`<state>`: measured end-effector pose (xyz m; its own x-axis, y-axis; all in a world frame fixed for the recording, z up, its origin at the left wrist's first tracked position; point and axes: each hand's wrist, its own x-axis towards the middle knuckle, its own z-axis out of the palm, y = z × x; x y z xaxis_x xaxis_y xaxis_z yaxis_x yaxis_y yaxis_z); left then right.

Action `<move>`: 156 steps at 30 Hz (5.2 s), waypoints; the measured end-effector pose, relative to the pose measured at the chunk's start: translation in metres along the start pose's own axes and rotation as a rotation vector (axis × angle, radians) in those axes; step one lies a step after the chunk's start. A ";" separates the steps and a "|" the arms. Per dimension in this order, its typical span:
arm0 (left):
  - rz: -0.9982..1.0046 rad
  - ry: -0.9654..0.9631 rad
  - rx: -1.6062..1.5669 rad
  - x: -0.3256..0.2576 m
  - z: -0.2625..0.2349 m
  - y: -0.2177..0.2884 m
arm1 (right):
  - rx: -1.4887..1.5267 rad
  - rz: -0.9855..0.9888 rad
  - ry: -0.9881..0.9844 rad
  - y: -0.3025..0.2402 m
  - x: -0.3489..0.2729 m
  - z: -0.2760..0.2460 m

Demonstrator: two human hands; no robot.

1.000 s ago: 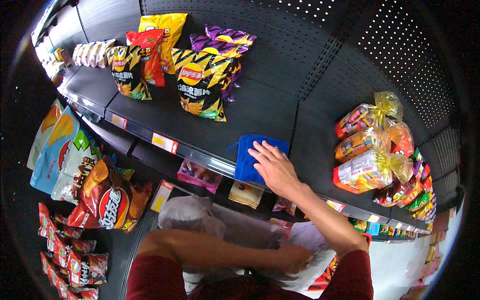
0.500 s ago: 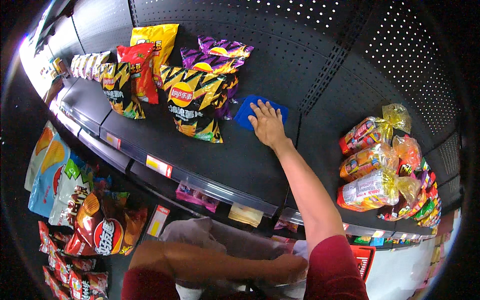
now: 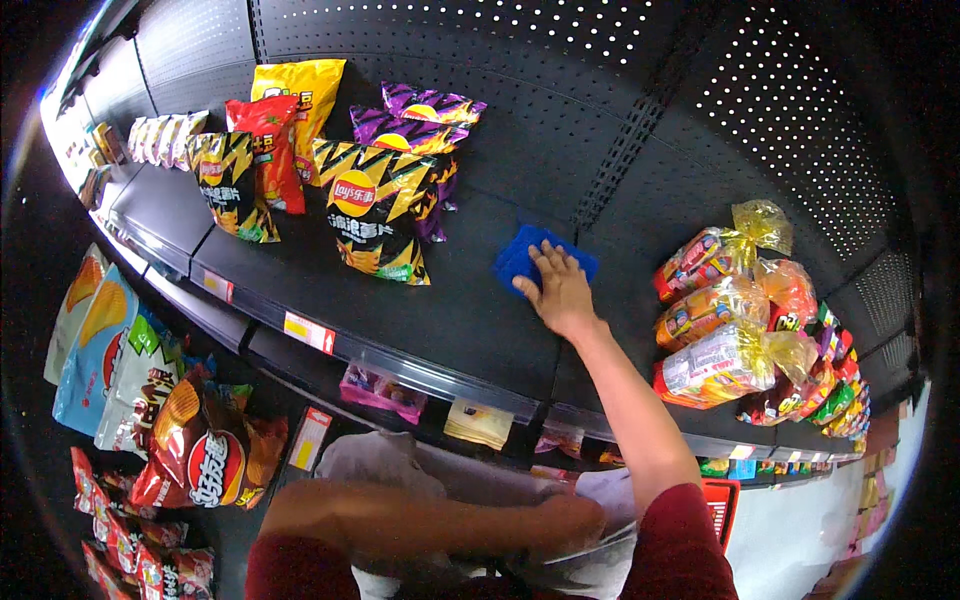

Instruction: The person arranges snack bags on a store shelf, taking them from a red basket and placing them in rows. The person also wipes the shelf surface with a blue cloth between restocking actions.

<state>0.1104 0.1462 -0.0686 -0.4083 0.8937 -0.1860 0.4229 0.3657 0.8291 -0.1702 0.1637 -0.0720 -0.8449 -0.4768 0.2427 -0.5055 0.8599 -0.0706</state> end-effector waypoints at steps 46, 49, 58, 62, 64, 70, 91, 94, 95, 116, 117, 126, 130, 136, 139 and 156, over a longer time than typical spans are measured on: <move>0.030 -0.120 -0.360 -0.001 -0.013 -0.008 | 0.421 0.072 1.115 0.088 0.145 -0.186; 0.015 -0.121 -0.354 0.003 -0.013 -0.013 | 0.383 -0.075 1.250 0.084 0.178 -0.239; 0.019 -0.092 -0.293 -0.006 -0.046 0.005 | 0.187 0.135 0.758 0.067 0.104 -0.037; 0.024 -0.008 -0.165 -0.002 -0.033 -0.003 | 0.320 0.249 0.563 0.059 0.092 -0.011; 0.060 0.012 -0.223 -0.002 -0.030 -0.007 | 0.290 0.154 0.631 0.071 0.100 -0.016; 0.050 -0.038 -0.251 -0.008 -0.039 -0.004 | 0.278 -0.047 0.957 0.048 0.169 -0.170; 0.309 0.127 -0.180 -0.007 -0.040 -0.028 | 0.067 -0.280 0.476 -0.038 0.161 0.023; 0.164 0.124 -0.204 -0.008 -0.041 -0.018 | 0.040 -0.250 0.418 -0.027 0.150 0.032; 0.080 0.096 -0.219 -0.010 -0.047 -0.012 | 0.035 -0.227 0.417 -0.021 0.146 0.031; 0.026 0.212 -0.013 -0.004 -0.028 -0.017 | -0.007 0.468 0.168 0.124 0.027 -0.023; 0.036 0.198 -0.010 -0.003 -0.030 -0.015 | 0.186 0.544 0.141 0.134 0.029 -0.026; 0.099 0.236 -0.070 0.006 -0.014 -0.030 | 0.711 -0.024 0.979 0.069 0.116 -0.200; 0.099 0.163 -0.018 0.019 -0.012 -0.031 | 0.137 -0.234 1.205 0.049 0.164 -0.243; 0.049 0.080 -0.026 0.025 -0.019 -0.030 | -0.062 -0.131 0.663 0.024 0.148 -0.083; 0.009 0.075 -0.048 0.015 -0.033 -0.021 | 0.008 -0.178 0.630 0.032 0.130 -0.025; 0.062 0.135 0.012 0.014 -0.025 -0.023 | 0.822 0.237 1.175 0.146 0.094 -0.089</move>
<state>0.0750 0.1436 -0.0767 -0.4854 0.8721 -0.0616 0.4597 0.3145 0.8305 -0.3081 0.2604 0.0268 -0.4970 0.4276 0.7551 -0.6739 0.3581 -0.6463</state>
